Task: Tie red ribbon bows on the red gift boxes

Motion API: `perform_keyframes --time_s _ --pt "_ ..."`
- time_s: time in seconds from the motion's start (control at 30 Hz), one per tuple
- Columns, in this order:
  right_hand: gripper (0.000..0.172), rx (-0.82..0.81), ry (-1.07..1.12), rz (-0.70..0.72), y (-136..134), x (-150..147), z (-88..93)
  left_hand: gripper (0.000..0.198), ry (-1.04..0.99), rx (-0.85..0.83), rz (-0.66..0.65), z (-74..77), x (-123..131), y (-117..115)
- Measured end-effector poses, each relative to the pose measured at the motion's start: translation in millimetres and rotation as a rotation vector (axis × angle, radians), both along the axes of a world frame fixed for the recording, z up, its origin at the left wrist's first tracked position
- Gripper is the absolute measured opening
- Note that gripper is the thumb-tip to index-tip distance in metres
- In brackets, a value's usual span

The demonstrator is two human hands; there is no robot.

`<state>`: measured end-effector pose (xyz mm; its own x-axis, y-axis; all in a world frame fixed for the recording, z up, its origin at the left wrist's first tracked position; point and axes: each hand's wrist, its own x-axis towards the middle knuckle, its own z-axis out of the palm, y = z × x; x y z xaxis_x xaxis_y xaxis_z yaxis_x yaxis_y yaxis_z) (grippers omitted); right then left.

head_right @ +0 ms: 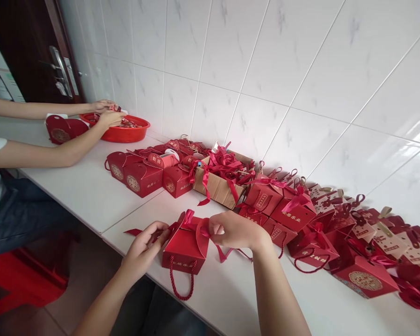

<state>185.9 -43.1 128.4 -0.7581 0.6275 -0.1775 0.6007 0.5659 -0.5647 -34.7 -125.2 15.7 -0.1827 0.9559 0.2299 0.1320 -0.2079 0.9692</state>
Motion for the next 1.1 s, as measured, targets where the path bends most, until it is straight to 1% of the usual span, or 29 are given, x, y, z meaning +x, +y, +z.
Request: perform_keyframes --time_s 0.1,0.2,0.33,0.43,0.53,0.63,0.73,0.8,0.9,1.03,1.1 --pt "0.006 -0.05 -0.007 -0.035 3 12 2.3 0.029 -0.077 -0.047 0.067 -1.6 -11 3" --pt "0.015 -0.039 -0.017 -0.122 5 32 8.7 0.034 -0.181 -0.096 0.13 -2.4 -28 3" --pt "0.016 -0.034 0.006 -0.242 3 57 18.9 0.043 -0.264 -0.118 0.084 -1.3 -43 2" --pt "0.024 -0.05 -0.004 -0.307 0 67 23.4 0.046 -0.228 -0.136 0.072 2.5 -42 0" --pt "0.028 -0.037 -0.011 -0.365 -1 74 25.2 0.046 -0.168 -0.162 0.096 7.6 -37 -3" --pt "0.035 0.01 -0.009 -0.355 -3 83 28.0 0.046 -0.097 -0.17 0.108 10.5 -34 -3" --pt "0.04 0.03 0.004 -0.354 -7 93 32.3 0.048 -0.05 -0.175 0.098 8.7 -39 -2" --pt "0.038 0.037 -0.027 -0.398 -9 97 34.7 0.049 -0.06 -0.164 0.112 6.2 -43 -2" --pt "0.027 0.06 -0.093 -0.427 -11 96 36.2 0.049 -0.172 -0.137 0.128 3.4 -50 -2" --pt "0.016 0.115 -0.118 -0.42 -11 91 36.6 0.05 -0.384 -0.137 0.047 3.2 -54 -1" --pt "0.012 0.164 -0.12 -0.452 -10 91 37.1 0.051 -0.479 -0.134 -0.006 4.2 -55 0"
